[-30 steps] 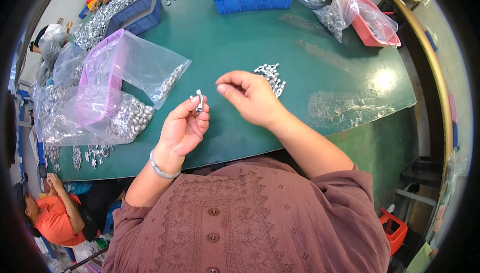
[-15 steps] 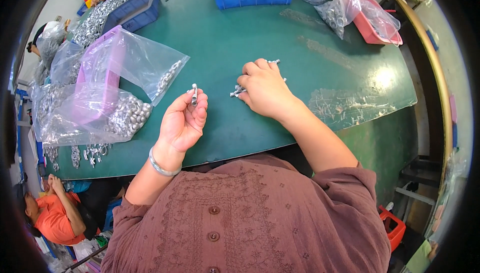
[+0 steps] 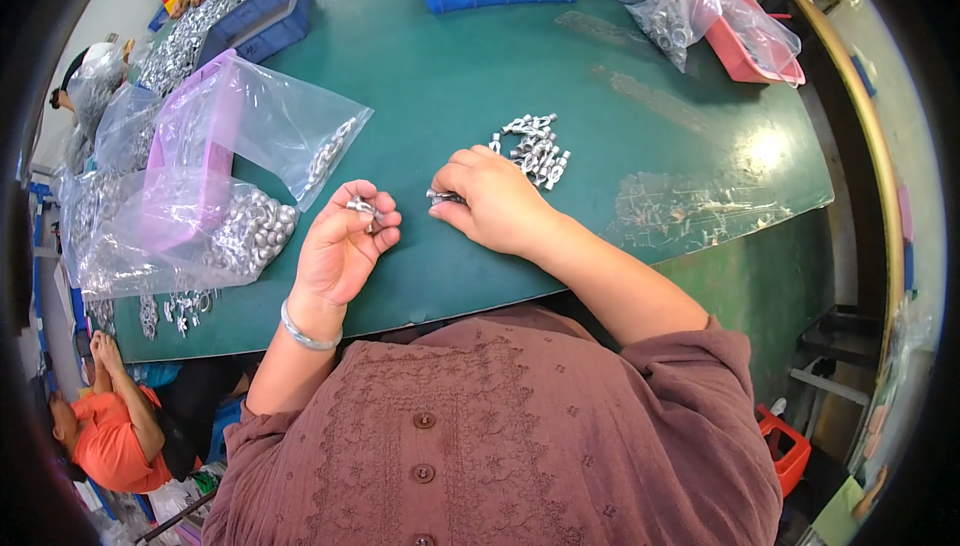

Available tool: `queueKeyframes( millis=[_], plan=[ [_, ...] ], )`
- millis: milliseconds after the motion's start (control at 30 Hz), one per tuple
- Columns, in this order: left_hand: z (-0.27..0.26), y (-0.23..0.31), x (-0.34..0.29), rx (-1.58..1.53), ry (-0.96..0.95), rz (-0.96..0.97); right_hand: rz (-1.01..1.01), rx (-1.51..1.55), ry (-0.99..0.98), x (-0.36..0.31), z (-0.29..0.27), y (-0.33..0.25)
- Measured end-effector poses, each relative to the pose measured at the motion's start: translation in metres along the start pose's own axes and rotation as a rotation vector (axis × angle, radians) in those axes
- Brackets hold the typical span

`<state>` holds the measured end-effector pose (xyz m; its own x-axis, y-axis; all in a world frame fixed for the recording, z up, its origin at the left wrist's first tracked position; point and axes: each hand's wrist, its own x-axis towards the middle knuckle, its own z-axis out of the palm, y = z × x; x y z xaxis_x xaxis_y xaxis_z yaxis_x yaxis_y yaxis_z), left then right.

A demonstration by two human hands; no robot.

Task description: The person picks up small metal pieces from a pile, fits them together by hand, and places them into plastic bags.

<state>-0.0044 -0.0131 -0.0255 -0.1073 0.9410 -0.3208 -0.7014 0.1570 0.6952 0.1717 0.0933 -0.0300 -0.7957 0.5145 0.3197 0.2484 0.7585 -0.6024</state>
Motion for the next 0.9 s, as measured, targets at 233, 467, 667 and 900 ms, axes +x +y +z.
queueKeyframes(
  millis=[233, 467, 667, 900],
  plan=[
    [0.023, -0.010, -0.008, 0.347, -0.009, 0.011, 0.035, 0.313, 0.140, -0.001, 0.000, -0.020],
    [0.035, -0.014, -0.012, 0.386, 0.005, 0.149, 0.133, 0.536, 0.025, -0.004, -0.002, -0.026],
    [0.017, -0.010, -0.010, 0.411, -0.079, 0.105, 0.500, 1.168, -0.142, -0.002, -0.011, -0.024],
    [0.014, -0.005, -0.009, 0.247, -0.116, 0.050, 0.569, 1.351, -0.099, -0.004, -0.011, -0.024]
  ],
)
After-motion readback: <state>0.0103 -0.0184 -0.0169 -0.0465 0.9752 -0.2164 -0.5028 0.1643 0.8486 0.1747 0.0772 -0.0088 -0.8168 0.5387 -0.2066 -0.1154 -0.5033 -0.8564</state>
